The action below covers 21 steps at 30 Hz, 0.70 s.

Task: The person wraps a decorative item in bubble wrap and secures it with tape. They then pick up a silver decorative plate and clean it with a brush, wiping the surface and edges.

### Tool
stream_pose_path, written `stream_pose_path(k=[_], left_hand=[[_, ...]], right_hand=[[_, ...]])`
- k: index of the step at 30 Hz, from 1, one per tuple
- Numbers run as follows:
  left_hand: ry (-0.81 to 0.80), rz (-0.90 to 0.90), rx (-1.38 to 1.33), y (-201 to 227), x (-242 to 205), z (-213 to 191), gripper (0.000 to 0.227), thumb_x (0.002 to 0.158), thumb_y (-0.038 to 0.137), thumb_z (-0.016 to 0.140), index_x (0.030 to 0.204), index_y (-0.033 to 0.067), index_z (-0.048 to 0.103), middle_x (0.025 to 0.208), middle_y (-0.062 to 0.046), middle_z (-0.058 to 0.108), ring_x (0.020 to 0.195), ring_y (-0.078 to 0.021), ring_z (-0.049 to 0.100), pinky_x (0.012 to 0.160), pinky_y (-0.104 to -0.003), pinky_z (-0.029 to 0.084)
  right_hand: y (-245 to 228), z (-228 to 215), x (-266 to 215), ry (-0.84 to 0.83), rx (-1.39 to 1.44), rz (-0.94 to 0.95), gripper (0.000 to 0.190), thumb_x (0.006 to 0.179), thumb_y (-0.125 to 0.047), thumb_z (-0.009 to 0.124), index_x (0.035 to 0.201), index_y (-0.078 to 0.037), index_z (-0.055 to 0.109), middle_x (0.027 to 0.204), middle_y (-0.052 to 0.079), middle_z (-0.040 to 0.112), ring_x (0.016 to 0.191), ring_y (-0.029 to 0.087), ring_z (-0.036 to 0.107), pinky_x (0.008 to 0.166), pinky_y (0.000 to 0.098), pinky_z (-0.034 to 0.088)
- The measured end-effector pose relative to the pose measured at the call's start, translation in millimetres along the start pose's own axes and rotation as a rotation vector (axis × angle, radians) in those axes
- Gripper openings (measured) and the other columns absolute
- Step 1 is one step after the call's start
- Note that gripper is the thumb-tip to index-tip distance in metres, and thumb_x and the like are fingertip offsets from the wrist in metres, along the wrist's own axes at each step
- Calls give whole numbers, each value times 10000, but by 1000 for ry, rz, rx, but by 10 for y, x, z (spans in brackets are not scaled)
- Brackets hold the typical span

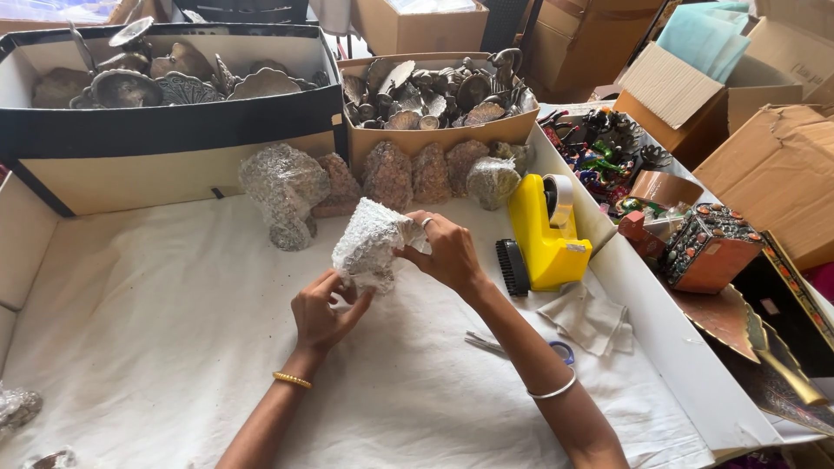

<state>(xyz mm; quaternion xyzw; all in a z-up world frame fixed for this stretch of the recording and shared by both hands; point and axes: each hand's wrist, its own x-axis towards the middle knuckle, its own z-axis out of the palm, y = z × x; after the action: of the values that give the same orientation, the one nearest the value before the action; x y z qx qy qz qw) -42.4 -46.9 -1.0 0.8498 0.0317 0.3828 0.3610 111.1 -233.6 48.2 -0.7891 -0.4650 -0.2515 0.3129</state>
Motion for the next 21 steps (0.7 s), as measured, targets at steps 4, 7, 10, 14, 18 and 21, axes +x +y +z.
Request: stream_pose_path(k=[4, 7, 10, 14, 18, 21], left_hand=[[-72, -175, 200, -84, -22, 71, 477, 787, 478, 849, 623, 66, 673, 609, -27, 676, 516, -186, 666, 503, -334, 506], [-108, -203, 224, -246, -84, 200, 413, 859, 477, 793, 693, 102, 735, 635, -40, 722, 532, -181, 692, 513, -327, 524], [-96, -72, 167, -228, -134, 208, 296, 917, 365, 741, 778, 108, 785, 700, -57, 765, 549, -165, 716, 532, -313, 552], [-121, 23, -40, -120, -94, 135, 198, 925, 212, 722, 891, 31, 793, 782, -81, 782, 552, -144, 722, 510, -288, 554], [-191, -119, -259, -123, -68, 134, 161, 921, 136, 720, 973, 3, 796, 747, -87, 782, 530, -129, 725, 453, -264, 527], [-205, -165, -304, -230, -76, 204, 164, 925, 144, 726, 988, 11, 796, 730, -103, 784, 545, -130, 729, 456, -260, 521]], right_hand=[[-22, -14, -11, 1, -13, -1, 561, 821, -478, 831, 1118, -22, 698, 1011, 137, 756, 859, 275, 754, 742, 395, 609], [-35, -17, 11, 1, -21, -2, 591, 793, -478, 838, 1125, -10, 698, 1006, 146, 752, 851, 278, 749, 735, 393, 608], [-46, 14, -7, 11, -25, -4, 603, 791, -481, 836, 1135, -6, 695, 1009, 146, 749, 852, 270, 748, 727, 384, 607], [-72, 47, -25, -1, -61, 20, 624, 770, -494, 840, 1119, 3, 698, 964, 137, 749, 801, 257, 743, 688, 379, 600], [-94, 51, -21, 30, -66, -6, 601, 785, -480, 839, 1094, 14, 694, 960, 140, 738, 830, 266, 740, 708, 378, 599], [-54, 107, -58, 57, -52, -30, 587, 788, -468, 828, 1095, 13, 690, 1002, 135, 743, 857, 263, 739, 730, 375, 602]])
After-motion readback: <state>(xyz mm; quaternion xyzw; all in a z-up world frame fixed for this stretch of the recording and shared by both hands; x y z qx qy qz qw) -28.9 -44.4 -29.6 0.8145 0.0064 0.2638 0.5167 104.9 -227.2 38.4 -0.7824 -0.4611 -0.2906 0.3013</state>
